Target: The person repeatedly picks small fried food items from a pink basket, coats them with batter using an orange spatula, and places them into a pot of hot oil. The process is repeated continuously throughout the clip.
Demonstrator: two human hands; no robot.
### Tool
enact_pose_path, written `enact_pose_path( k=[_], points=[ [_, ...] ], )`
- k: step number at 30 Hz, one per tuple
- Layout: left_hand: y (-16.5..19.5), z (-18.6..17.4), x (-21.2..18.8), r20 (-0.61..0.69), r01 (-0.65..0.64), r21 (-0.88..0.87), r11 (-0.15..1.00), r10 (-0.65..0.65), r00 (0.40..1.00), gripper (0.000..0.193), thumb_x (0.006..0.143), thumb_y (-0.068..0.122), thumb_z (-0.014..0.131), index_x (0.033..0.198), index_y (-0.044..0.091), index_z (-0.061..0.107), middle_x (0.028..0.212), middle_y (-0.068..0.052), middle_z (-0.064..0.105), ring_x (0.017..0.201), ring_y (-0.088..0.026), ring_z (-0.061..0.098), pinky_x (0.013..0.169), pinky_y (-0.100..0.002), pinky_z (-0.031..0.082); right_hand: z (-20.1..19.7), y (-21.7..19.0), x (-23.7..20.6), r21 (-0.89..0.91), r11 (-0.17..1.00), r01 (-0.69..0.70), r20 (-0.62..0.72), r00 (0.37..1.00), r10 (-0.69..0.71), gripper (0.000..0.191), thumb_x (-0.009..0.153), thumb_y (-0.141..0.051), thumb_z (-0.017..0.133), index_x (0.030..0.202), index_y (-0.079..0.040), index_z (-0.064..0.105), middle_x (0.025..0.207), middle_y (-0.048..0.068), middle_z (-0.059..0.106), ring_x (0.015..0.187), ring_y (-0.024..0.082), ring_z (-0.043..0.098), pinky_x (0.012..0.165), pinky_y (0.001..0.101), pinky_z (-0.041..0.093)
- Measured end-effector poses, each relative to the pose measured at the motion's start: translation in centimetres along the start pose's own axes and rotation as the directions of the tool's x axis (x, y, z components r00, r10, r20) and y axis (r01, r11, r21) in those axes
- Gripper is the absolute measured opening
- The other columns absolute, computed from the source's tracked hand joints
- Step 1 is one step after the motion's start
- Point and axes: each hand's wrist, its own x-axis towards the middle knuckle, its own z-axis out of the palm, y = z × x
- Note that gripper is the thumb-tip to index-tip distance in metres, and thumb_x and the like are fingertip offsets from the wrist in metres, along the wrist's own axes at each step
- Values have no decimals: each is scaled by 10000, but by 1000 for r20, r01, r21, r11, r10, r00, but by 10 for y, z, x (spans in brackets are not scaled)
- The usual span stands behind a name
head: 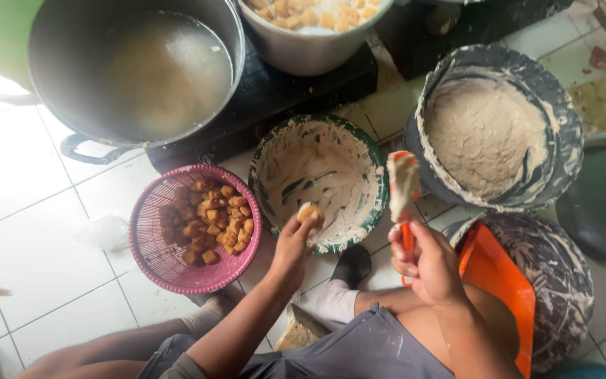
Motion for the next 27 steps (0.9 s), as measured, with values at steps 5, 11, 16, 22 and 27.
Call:
enact_pose_path(
  k=[5,11,16,22,27],
  points=[
    [70,28,37,-41,45,-54,998,-47,998,493,858,438,659,1285,192,641,1180,-29,595,1108,-207,513,1000,-469,405,2,1,-4,74,997,35,7,999,-35,386,1079,-333,411,973,0,574,667,53,478,465,94,304,461,255,280],
    [208,28,67,-24,-414,-128,901,414,910,896,928,403,662,1609,136,144,1660,-76,302,1561,-225,233,1207,-454,180,15,7,-12,52,998,19,19,1000,-20,384,1078,-346,422,987,-4,568,671,49,469,468,94,303,470,254,280],
    [161,-34,61,-81,-504,551,665,644,761,832,976,381,705,1626,109,262,1681,-156,338,1531,-272,345,1220,-331,284,7,-4,-5,111,994,20,24,999,-23,374,1069,-357,436,1026,-7,562,700,45,479,478,89,312,476,256,281],
    [73,-152,45,-325,110,895,432,465,824,895,864,328,737,1607,122,282,1648,-157,298,1461,-401,333,1121,-543,348,11,-2,8,98,995,10,20,1000,-12,400,1078,-360,443,1159,9,575,747,21,471,525,82,333,522,250,297],
    [18,-211,3,-95,213,967,-137,586,805,613,964,344,616,1498,78,471,1660,-198,365,1446,-402,350,1003,-792,315,19,13,7,60,998,-6,-51,999,9,405,1098,-379,449,1259,-26,569,810,-9,472,551,52,324,538,238,299]
  ],
)
